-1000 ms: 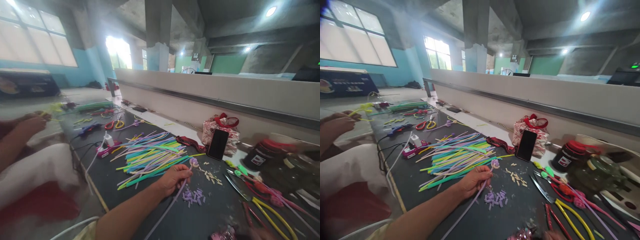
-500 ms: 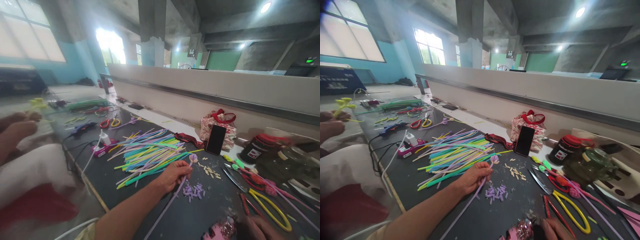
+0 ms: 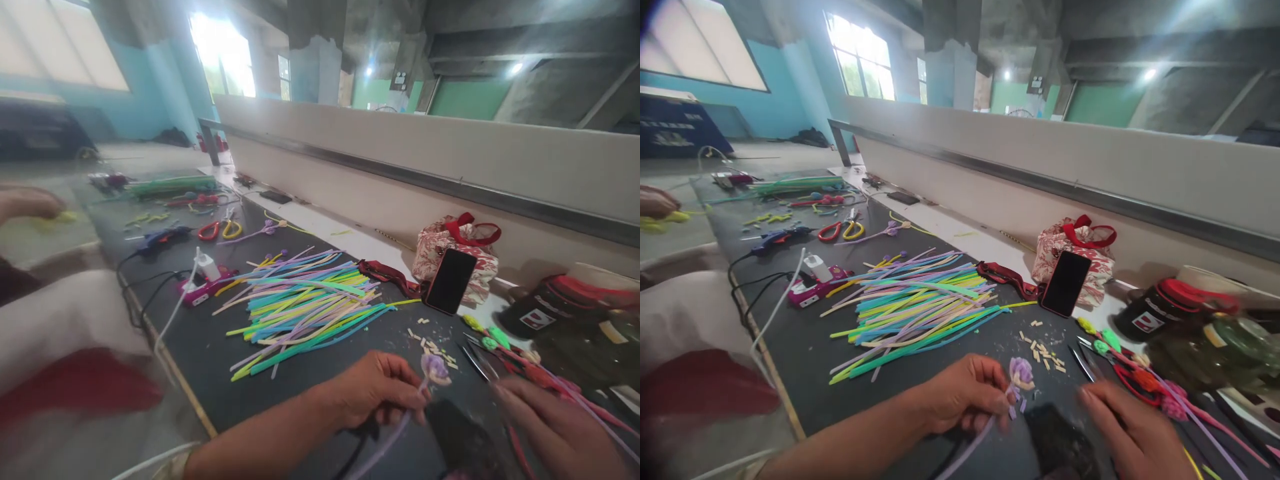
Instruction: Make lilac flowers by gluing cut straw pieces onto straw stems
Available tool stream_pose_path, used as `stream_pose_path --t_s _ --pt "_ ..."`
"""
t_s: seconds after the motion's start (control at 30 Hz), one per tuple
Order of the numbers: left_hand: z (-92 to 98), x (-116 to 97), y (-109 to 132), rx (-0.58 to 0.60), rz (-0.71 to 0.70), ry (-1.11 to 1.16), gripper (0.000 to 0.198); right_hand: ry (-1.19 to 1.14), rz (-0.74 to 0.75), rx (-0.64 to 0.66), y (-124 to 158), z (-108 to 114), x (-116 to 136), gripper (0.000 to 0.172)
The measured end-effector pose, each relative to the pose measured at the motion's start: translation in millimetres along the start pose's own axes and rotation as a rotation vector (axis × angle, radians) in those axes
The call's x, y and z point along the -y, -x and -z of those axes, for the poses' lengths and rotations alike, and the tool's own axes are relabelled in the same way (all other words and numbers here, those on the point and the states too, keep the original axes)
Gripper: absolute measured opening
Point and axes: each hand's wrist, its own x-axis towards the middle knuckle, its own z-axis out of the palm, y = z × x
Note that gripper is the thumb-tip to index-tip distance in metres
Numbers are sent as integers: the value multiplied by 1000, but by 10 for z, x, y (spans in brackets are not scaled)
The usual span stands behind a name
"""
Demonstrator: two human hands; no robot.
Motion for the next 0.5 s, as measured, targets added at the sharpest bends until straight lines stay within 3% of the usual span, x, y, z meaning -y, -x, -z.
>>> stream_pose_path --t_s 0.1,0.27,0.5 --pt "-23 5 41 64 52 3 24 48 93 114 -490 -113 272 33" --pt "-6 25 62 73 24 21 21 63 150 200 -1153 -535 553 30" --pt "6 12 74 68 -19 53 26 80 189 199 -1553 -1004 686 19"
